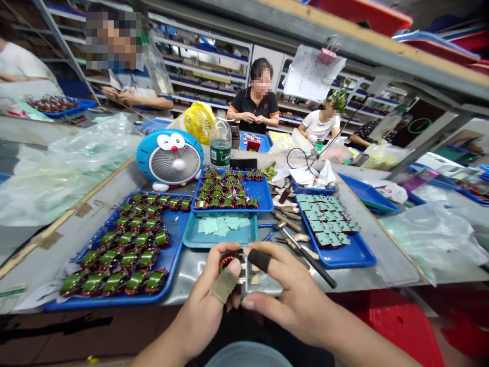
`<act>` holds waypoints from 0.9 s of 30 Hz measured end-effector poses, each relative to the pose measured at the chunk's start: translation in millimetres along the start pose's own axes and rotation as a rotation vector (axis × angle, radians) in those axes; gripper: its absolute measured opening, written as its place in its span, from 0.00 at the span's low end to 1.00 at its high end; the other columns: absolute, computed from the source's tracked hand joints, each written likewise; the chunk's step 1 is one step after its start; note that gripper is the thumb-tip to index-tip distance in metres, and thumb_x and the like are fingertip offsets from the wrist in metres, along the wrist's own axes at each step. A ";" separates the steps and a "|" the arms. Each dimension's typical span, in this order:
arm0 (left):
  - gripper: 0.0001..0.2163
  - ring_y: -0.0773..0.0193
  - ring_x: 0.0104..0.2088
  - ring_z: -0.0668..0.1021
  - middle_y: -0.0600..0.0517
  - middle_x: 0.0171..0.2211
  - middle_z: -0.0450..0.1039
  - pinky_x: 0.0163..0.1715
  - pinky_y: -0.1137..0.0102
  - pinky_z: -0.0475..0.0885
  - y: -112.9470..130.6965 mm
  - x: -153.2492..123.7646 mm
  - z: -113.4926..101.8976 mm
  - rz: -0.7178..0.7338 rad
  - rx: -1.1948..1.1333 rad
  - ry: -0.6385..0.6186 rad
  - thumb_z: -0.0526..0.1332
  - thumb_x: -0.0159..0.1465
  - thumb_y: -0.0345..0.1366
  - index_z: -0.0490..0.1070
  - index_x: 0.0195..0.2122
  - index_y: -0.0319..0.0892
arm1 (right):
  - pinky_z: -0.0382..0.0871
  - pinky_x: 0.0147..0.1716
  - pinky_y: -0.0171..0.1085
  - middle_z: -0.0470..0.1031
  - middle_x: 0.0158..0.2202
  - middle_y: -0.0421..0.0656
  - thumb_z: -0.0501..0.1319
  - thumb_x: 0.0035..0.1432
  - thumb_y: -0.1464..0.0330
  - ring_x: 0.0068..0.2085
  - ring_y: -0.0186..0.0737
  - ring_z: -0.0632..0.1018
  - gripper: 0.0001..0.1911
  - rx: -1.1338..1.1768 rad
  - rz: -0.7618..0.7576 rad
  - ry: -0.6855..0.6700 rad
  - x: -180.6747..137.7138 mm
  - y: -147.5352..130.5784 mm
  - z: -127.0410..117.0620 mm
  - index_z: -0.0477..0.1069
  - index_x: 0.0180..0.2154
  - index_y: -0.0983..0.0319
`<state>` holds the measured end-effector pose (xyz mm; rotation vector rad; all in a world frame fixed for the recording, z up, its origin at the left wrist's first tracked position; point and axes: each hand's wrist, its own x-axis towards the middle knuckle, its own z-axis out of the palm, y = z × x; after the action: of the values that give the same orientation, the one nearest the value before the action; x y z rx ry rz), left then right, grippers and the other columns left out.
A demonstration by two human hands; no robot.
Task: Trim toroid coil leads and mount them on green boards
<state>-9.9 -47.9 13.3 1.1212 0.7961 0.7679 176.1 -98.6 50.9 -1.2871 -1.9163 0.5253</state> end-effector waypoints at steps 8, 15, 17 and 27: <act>0.18 0.68 0.25 0.68 0.57 0.29 0.66 0.26 0.73 0.63 -21.0 0.3 1.4 -0.123 -0.136 -0.182 0.57 0.73 0.55 0.62 0.52 0.48 | 0.73 0.44 0.42 0.82 0.50 0.49 0.60 0.71 0.52 0.46 0.46 0.81 0.23 -0.109 -0.199 -0.052 -5.2 24.3 -0.5 0.76 0.57 0.60; 0.21 0.69 0.25 0.69 0.57 0.29 0.68 0.25 0.74 0.64 -16.9 16.9 -1.0 -0.136 -0.196 -0.118 0.64 0.69 0.55 0.65 0.54 0.49 | 0.72 0.57 0.42 0.77 0.59 0.49 0.61 0.71 0.54 0.57 0.46 0.77 0.23 -0.127 -0.045 0.036 -10.0 42.8 17.0 0.71 0.61 0.57; 0.26 0.69 0.25 0.70 0.57 0.29 0.68 0.24 0.74 0.64 -15.9 22.8 -5.4 -0.141 -0.329 -0.211 0.71 0.62 0.54 0.66 0.55 0.49 | 0.71 0.59 0.42 0.74 0.62 0.48 0.61 0.69 0.50 0.60 0.47 0.75 0.26 -0.270 0.093 0.018 -22.8 71.0 8.3 0.70 0.61 0.56; 0.23 0.62 0.25 0.79 0.44 0.32 0.81 0.28 0.69 0.75 -6.6 47.5 -8.4 -0.116 -0.582 0.054 0.66 0.65 0.57 0.75 0.41 0.38 | 0.74 0.39 0.47 0.76 0.33 0.51 0.54 0.68 0.56 0.35 0.52 0.79 0.21 -0.648 0.432 0.154 -94.1 218.5 -25.2 0.73 0.27 0.58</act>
<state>7.7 -5.3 -2.4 0.5312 0.6177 0.8620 346.1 -96.7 -117.4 -2.1119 -1.7364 -0.0146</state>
